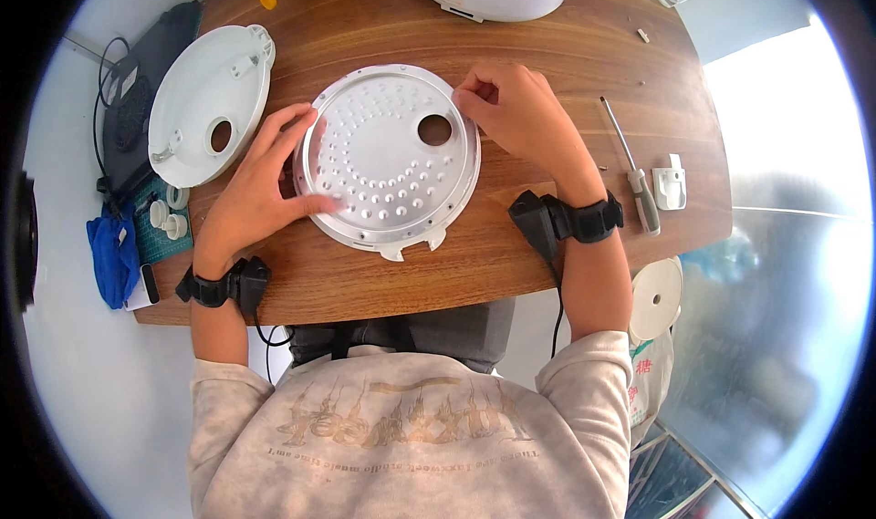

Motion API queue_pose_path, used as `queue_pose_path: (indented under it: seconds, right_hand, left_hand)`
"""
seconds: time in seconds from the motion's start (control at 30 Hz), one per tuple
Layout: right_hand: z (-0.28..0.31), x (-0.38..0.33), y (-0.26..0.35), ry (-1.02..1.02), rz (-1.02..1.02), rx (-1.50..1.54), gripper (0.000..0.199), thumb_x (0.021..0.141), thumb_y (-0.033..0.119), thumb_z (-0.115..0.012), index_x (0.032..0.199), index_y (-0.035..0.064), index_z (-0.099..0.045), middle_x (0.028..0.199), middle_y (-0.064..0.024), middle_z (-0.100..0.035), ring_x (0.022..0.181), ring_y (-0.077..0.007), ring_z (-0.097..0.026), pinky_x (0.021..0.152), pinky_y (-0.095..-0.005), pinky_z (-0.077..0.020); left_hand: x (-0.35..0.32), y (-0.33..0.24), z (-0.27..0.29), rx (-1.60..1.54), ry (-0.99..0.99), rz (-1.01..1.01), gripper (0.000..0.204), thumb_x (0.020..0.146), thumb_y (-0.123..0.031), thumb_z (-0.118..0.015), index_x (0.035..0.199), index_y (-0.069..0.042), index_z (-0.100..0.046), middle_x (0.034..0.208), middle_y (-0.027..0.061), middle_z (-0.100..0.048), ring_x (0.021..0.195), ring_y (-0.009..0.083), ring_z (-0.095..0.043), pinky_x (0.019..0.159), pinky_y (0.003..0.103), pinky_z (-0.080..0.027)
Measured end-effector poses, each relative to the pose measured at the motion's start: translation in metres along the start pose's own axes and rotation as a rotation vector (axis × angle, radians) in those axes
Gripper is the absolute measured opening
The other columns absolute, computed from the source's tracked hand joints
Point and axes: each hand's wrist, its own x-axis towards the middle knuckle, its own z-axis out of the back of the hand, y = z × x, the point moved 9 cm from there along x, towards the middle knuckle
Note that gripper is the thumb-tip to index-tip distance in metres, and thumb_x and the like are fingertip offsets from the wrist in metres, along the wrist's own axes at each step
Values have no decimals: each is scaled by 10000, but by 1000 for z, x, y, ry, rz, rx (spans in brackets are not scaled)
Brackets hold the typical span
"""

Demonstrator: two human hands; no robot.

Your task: The person assembles a white plastic lid by fitting a circular gasket into its groove, then uses a screwdriver to fasten screws into the lid. The person handles the lid, gasket, and screws on a wooden table.

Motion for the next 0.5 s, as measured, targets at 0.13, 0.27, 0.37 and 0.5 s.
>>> queue_pose_path:
  seconds: [0.13,0.27,0.37,0.5]
  right_hand:
    - [-5,0,0,47,-2,122,209,910,150,-737,1047,-6,-719,829,-82,-739,757,-150,-687,700,-307,-554]
    - [-3,-8,15,107,0,318,211,947,141,-714,1110,7,-721,917,-59,-744,807,-115,-689,732,-267,-571]
    - [6,-18,40,138,94,449,243,982,160,-687,1169,7,-710,959,-45,-733,809,-105,-681,753,-256,-581]
    - [9,-22,45,272,179,654,255,1016,181,-643,1189,5,-705,947,-37,-723,773,-87,-656,700,-235,-547]
  left_hand:
    - [5,9,3,-91,-56,103,699,840,-276,-817,1426,-43,-517,1355,93,-526,1147,212,-574,953,320,-515]
    - [5,5,10,-100,-88,175,509,916,-123,-720,1388,-54,-544,1205,72,-597,981,156,-594,865,275,-515]
    - [1,12,14,-234,-172,212,480,959,-83,-650,1417,-71,-509,1186,98,-612,1052,209,-651,907,308,-529]
    - [-3,8,34,-552,-272,126,518,990,-29,-565,1491,-86,-443,1141,77,-635,935,126,-653,818,255,-546]
